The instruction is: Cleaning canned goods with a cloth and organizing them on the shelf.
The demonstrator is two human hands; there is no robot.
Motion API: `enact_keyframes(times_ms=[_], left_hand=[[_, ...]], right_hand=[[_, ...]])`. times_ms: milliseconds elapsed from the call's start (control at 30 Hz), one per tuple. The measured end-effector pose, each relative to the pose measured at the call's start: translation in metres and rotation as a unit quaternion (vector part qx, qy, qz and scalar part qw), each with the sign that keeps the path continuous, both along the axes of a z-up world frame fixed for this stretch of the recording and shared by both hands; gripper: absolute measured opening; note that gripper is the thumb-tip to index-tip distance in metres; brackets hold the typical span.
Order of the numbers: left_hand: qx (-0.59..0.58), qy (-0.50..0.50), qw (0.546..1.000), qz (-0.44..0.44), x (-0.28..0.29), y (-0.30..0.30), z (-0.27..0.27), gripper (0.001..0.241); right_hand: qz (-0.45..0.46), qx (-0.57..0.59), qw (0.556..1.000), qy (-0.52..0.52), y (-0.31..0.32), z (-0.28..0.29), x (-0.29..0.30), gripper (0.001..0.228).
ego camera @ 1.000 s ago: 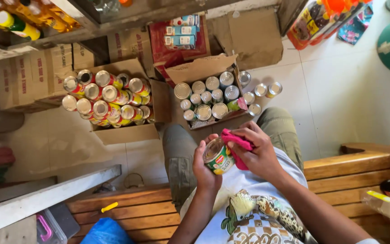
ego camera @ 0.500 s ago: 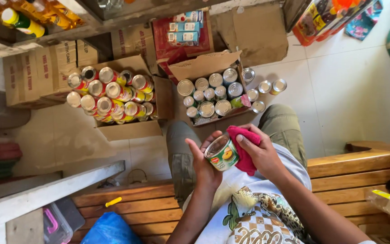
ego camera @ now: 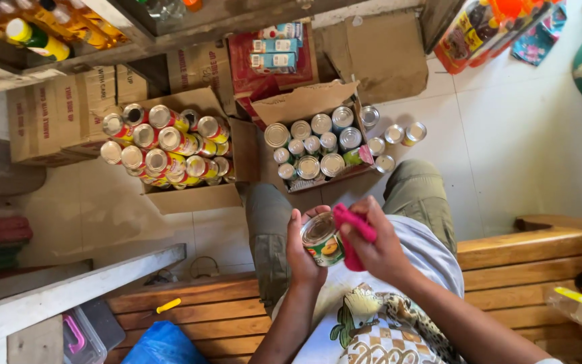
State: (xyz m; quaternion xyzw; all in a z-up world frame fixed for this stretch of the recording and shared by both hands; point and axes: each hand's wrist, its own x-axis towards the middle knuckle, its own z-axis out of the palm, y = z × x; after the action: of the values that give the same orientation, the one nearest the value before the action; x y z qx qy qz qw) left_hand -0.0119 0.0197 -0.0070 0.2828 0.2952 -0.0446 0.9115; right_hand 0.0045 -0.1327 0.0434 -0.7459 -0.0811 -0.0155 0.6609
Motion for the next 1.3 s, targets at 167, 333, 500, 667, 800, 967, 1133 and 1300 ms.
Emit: enact_keyframes(times_ms=[167, 333, 500, 667, 800, 967, 1133, 1300], left_hand=[[0.011, 0.032, 0.999, 0.027, 0.010, 0.004, 0.010, 0.070], [-0.032, 0.024, 0.999, 0.001, 0.006, 0.007, 0.013, 0.054], [0.000, 0.066, 0.996, 0.054, 0.008, 0.007, 0.009, 0.071], [0.004, 0.074, 0.996, 0.058, 0.007, 0.004, 0.009, 0.071], [-0.013, 0.091, 0.994, 0.063, 0.011, 0.010, -0.013, 0.064], [-0.016, 0.068, 0.995, 0.067, 0.009, 0.004, -0.002, 0.064], [0.027, 0.058, 0.995, 0.081, 0.008, 0.005, 0.006, 0.062], [0.002, 0.066, 0.996, 0.060, 0.001, 0.010, -0.008, 0.065]], right_hand=[[0.028, 0.014, 0.998, -0.062, 0.015, 0.016, 0.005, 0.017], [0.106, -0.128, 0.979, -0.117, 0.021, 0.026, -0.001, 0.038], [0.005, 0.104, 0.980, 0.168, 0.022, -0.008, 0.020, 0.015], [-0.010, 0.117, 0.970, 0.213, 0.021, -0.022, 0.010, 0.014], [0.064, -0.016, 0.992, -0.104, 0.025, 0.016, -0.003, 0.020], [0.050, -0.028, 0.997, 0.052, 0.021, 0.012, 0.011, 0.020], [-0.004, 0.027, 0.976, 0.214, 0.025, 0.017, 0.019, 0.018], [0.040, 0.027, 0.998, 0.044, 0.025, 0.024, 0.003, 0.020]])
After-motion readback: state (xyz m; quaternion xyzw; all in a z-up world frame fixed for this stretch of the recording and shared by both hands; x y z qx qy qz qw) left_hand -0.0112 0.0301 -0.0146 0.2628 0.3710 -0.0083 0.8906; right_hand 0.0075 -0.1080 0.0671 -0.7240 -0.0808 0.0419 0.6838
